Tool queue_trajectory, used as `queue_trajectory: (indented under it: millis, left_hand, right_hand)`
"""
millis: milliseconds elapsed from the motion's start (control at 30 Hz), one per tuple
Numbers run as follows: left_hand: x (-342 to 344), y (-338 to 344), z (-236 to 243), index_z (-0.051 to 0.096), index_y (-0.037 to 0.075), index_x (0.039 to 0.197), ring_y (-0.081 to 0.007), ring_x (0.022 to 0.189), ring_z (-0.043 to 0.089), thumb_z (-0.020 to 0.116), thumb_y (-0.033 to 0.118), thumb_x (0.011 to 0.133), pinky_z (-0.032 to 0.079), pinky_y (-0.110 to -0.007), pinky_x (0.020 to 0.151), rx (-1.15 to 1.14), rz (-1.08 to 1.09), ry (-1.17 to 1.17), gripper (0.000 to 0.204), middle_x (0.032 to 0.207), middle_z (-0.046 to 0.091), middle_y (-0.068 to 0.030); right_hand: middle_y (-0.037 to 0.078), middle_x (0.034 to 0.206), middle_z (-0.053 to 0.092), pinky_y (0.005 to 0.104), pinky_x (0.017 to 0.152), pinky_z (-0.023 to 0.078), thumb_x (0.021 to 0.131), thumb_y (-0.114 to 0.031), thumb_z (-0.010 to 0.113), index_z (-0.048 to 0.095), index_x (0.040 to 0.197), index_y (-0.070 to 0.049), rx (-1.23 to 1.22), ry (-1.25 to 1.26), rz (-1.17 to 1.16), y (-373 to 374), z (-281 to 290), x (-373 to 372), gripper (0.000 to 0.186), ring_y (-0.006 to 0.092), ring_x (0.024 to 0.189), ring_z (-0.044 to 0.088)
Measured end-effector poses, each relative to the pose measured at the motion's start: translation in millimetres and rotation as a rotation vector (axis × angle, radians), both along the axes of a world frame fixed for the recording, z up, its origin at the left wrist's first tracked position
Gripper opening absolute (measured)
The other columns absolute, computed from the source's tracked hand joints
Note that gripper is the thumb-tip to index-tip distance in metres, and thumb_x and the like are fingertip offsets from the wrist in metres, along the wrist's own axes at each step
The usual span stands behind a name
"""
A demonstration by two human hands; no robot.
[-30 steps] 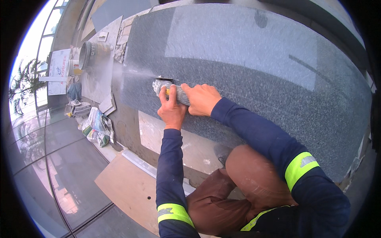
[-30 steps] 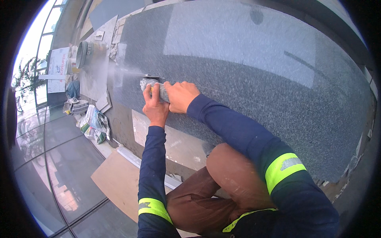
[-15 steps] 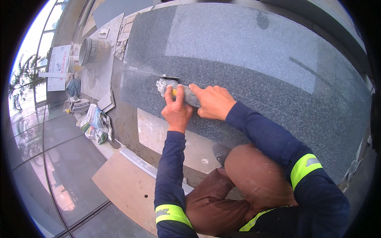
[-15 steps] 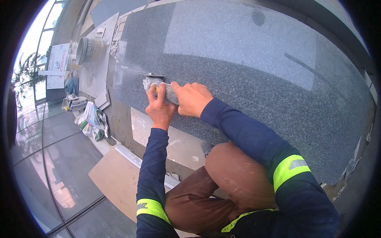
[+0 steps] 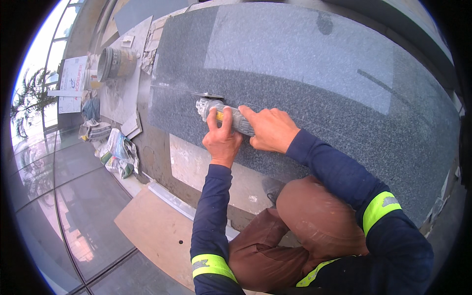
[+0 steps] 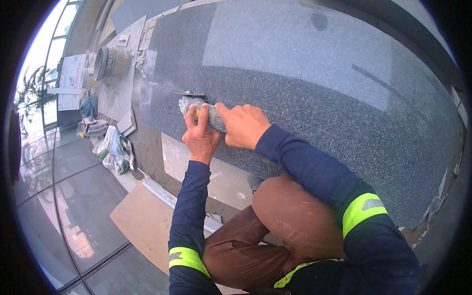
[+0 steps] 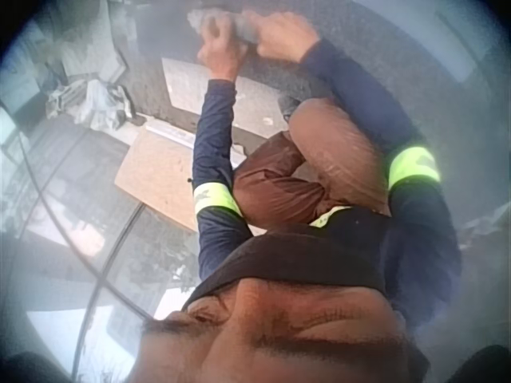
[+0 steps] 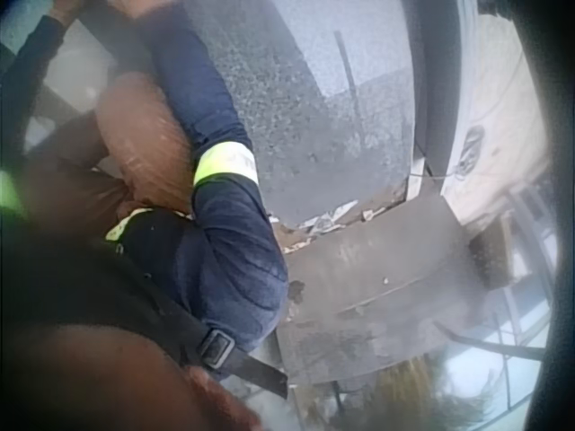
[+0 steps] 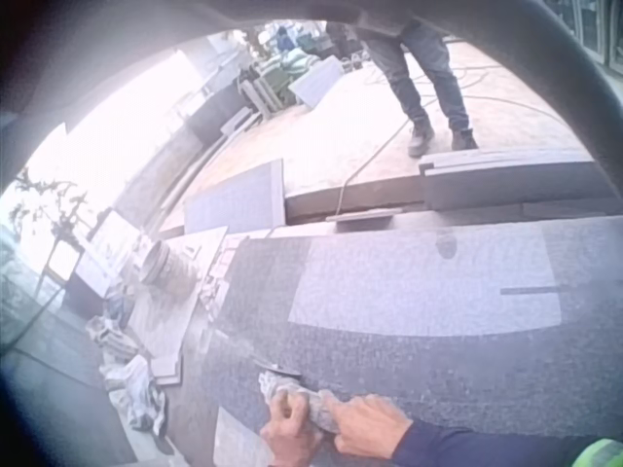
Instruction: The person receives an angle grinder and cuts a large stone slab on the floor. They make two separate cuts along the slab surface while kneeling.
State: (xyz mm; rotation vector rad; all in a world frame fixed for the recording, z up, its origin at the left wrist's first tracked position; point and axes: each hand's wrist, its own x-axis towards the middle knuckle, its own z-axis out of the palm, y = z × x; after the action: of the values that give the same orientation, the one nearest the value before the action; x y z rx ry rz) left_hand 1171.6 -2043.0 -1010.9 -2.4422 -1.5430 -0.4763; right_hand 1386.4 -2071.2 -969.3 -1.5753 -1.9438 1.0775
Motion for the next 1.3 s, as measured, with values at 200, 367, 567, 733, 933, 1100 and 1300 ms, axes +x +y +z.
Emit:
queue_trajectory:
  millis: [200, 367, 567, 733, 933, 1100, 1300]
  left_hand:
    - [-6.9, 5.9, -4.2, 0.068, 0.026, 0.135, -0.0355, 0.078, 0.079, 0.081, 0.012, 0.068, 0.063, -0.043, 0.061, -0.001, 0.013, 0.007, 0.07, 0.144, 0.064, -0.0204]
    - [-17.1, 18.3, -7.9, 0.068, 0.026, 0.135, -0.0363, 0.084, 0.079, 0.081, 0.011, 0.068, 0.064, -0.043, 0.062, -0.013, 0.023, 0.004, 0.07, 0.145, 0.064, -0.0196]
    - [-22.4, 31.5, -10.1, 0.067, 0.027, 0.136, -0.0362, 0.088, 0.079, 0.081, 0.013, 0.068, 0.064, -0.044, 0.065, -0.029, 0.062, 0.026, 0.071, 0.146, 0.064, -0.017]
    - [-19.8, 20.8, -8.5, 0.068, 0.028, 0.136, -0.0359, 0.085, 0.079, 0.081, 0.015, 0.068, 0.064, -0.044, 0.064, -0.034, 0.05, 0.017, 0.07, 0.146, 0.064, -0.017]
    - [-8.6, 6.7, -3.1, 0.069, 0.027, 0.135, -0.0361, 0.08, 0.079, 0.081, 0.015, 0.067, 0.064, -0.043, 0.062, -0.004, 0.005, 0.03, 0.07, 0.144, 0.064, -0.0184]
    - [-3.1, 2.6, -0.4, 0.069, 0.026, 0.135, -0.0366, 0.077, 0.079, 0.082, 0.015, 0.067, 0.064, -0.043, 0.062, -0.009, 0.001, 0.032, 0.07, 0.144, 0.065, -0.0194]
    - [0.5, -0.6, 0.9, 0.069, 0.027, 0.135, -0.0358, 0.074, 0.078, 0.082, 0.015, 0.067, 0.063, -0.043, 0.06, -0.009, -0.013, 0.017, 0.07, 0.143, 0.065, -0.0208]
  right_hand:
    - [0.028, 0.095, 0.077, 0.0572, 0.084, 0.062, 0.078, -0.014, 0.073, 0.051, 0.153, -0.004, -0.043, 0.026, 0.01, 7.6, -7.1, -9.4, 0.079, 0.0488, 0.092, 0.076]
    - [0.028, 0.097, 0.077, 0.0574, 0.083, 0.062, 0.077, -0.012, 0.071, 0.053, 0.149, -0.003, -0.038, 0.028, 0.008, 23.0, -17.6, -24.3, 0.075, 0.0486, 0.093, 0.076]
    - [0.028, 0.098, 0.077, 0.0572, 0.084, 0.062, 0.078, -0.011, 0.071, 0.056, 0.144, -0.003, -0.004, 0.03, -0.002, 40.2, -24.6, -35.6, 0.068, 0.0483, 0.094, 0.076]
    - [0.029, 0.098, 0.077, 0.0571, 0.084, 0.062, 0.078, -0.011, 0.072, 0.054, 0.147, -0.002, -0.013, 0.02, 0.011, 26.9, -16.8, -25.8, 0.072, 0.0481, 0.094, 0.076]
    - [0.029, 0.095, 0.077, 0.057, 0.082, 0.062, 0.077, -0.011, 0.073, 0.053, 0.148, -0.001, -0.014, 0.023, 0.008, 7.8, -8.8, -10.8, 0.074, 0.048, 0.092, 0.077]
    - [0.027, 0.094, 0.078, 0.0566, 0.079, 0.063, 0.076, -0.01, 0.073, 0.057, 0.141, 0.0, -0.013, 0.014, 0.002, 2.9, -3.7, -3.6, 0.067, 0.047, 0.091, 0.078]
    - [0.027, 0.095, 0.078, 0.0567, 0.08, 0.063, 0.078, -0.011, 0.073, 0.056, 0.143, 0.0, -0.009, 0.001, -0.008, -2.0, -1.5, -0.3, 0.068, 0.0469, 0.092, 0.078]
